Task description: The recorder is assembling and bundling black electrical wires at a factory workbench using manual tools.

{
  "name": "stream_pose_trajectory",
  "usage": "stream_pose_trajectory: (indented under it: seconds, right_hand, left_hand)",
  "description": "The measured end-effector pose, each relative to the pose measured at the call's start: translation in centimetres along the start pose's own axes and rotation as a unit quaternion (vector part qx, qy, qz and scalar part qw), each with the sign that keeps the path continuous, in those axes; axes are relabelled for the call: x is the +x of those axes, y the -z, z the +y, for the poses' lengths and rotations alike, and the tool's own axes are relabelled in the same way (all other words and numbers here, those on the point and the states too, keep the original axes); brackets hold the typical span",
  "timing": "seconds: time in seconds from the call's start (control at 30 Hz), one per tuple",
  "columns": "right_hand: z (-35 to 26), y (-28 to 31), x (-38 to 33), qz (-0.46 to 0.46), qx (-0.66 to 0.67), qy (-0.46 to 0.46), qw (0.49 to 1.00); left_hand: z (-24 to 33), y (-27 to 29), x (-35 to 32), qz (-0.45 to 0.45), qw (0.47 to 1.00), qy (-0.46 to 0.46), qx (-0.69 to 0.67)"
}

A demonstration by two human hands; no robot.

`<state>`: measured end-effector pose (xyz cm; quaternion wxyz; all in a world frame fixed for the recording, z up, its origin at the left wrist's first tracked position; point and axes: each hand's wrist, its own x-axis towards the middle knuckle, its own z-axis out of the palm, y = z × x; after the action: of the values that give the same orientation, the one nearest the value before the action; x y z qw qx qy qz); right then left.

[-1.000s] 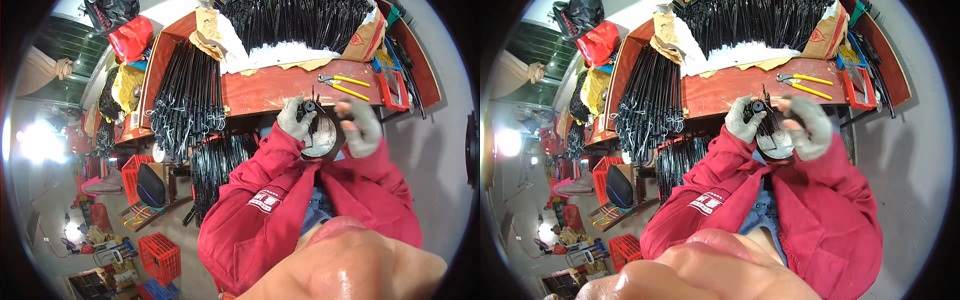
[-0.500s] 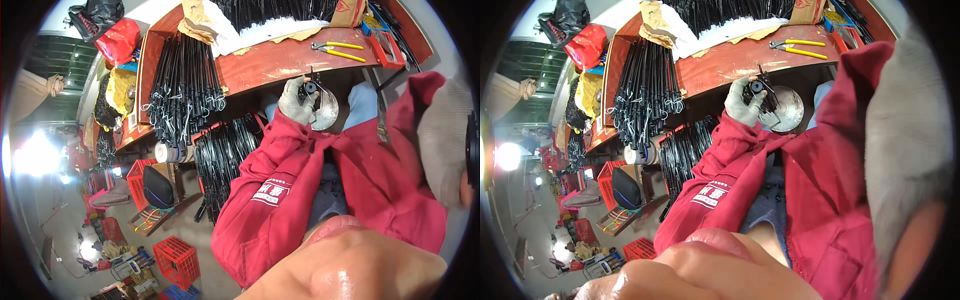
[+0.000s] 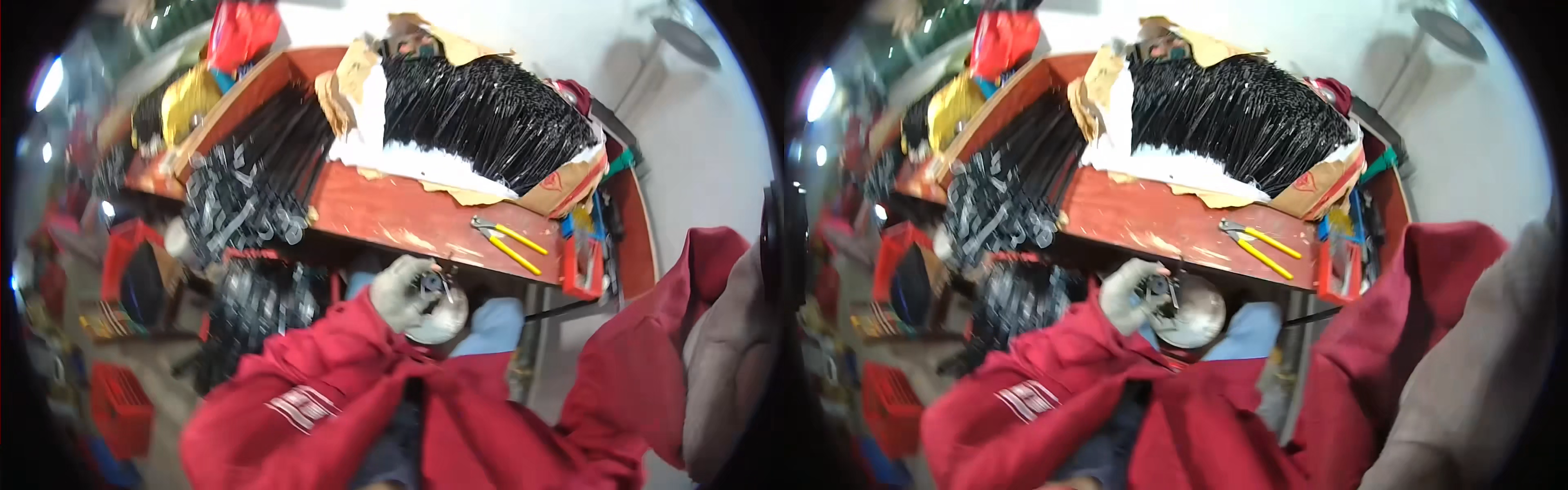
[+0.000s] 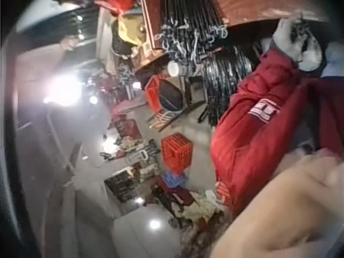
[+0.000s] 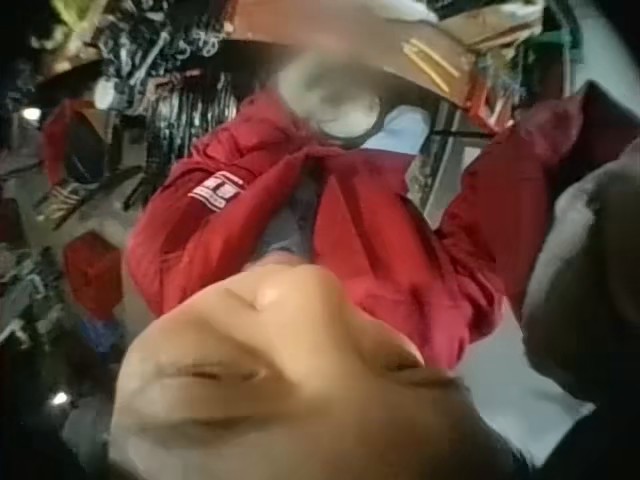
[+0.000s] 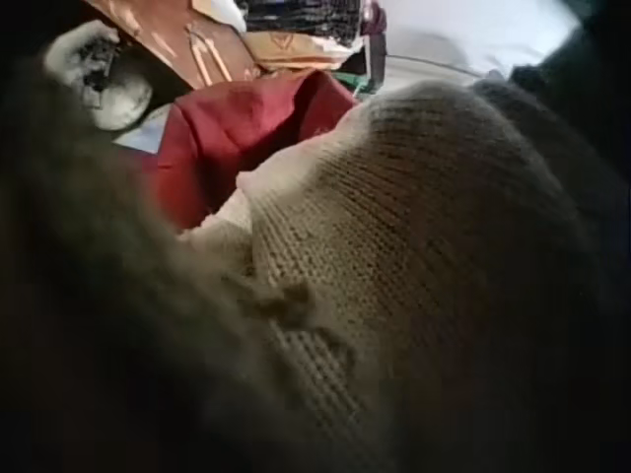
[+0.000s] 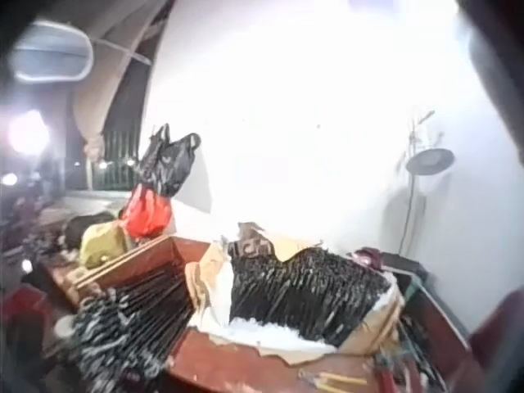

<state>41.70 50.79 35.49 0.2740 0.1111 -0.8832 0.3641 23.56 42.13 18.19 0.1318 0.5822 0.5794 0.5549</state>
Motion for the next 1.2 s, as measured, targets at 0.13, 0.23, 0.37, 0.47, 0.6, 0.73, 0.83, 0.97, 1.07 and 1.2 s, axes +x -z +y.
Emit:
stream_pose_trajectory:
  seconds: [0.13, 0.23, 0.37, 0.47, 0.6, 0.73, 0.83, 0.97, 1.07, 1.2]
  right_hand:
    - [0.4, 2.4, 1.7, 0.03, 0.018, 0.074, 0.997]
    - [1.0, 3.7, 3.0, 0.059, -0.011, 0.08, 0.995]
    - [2.2, 4.7, 2.3, 0.13, -0.037, 0.067, 0.989]
    - [5.9, 1.7, 0.8, 0.173, -0.051, -0.012, 0.984]
    - [12.2, -7.7, -3.5, 0.15, -0.045, -0.2, 0.967]
    - [15.5, -11.9, -4.9, 0.208, -0.087, -0.258, 0.939]
    - [15.9, -12.7, -5.0, 0.247, -0.084, -0.263, 0.929]
    - [17.6, -13.1, -6.0, 0.22, -0.232, -0.234, 0.918]
    - [18.3, -12.2, -6.6, 0.272, -0.264, -0.207, 0.902]
    - [21.0, -11.9, -7.5, 0.189, -0.029, -0.268, 0.944]
  left_hand:
    - [1.5, 2.1, 0.5, 0.007, 0.994, 0.098, 0.04]
    - [-0.4, 1.4, 1.8, 0.004, 0.997, 0.061, 0.036]
    - [-1.5, 0.6, 3.0, 0.045, 0.993, 0.094, 0.056]
    - [-1.7, 0.9, 3.3, 0.076, 0.988, 0.112, 0.076]
    - [-2.6, 0.5, 4.6, 0.074, 0.992, 0.084, 0.065]
    - [-2.2, 0.3, 5.7, 0.046, 0.99, 0.112, 0.078]
    - [-2.0, 0.0, 6.1, 0.049, 0.989, 0.113, 0.076]
    - [-2.0, -1.1, 6.2, 0.037, 0.992, 0.108, 0.052]
    - [-2.0, -1.9, 6.2, 0.023, 0.993, 0.095, 0.063]
    - [-3.3, -0.9, 7.0, -0.046, 0.998, 0.043, 0.015]
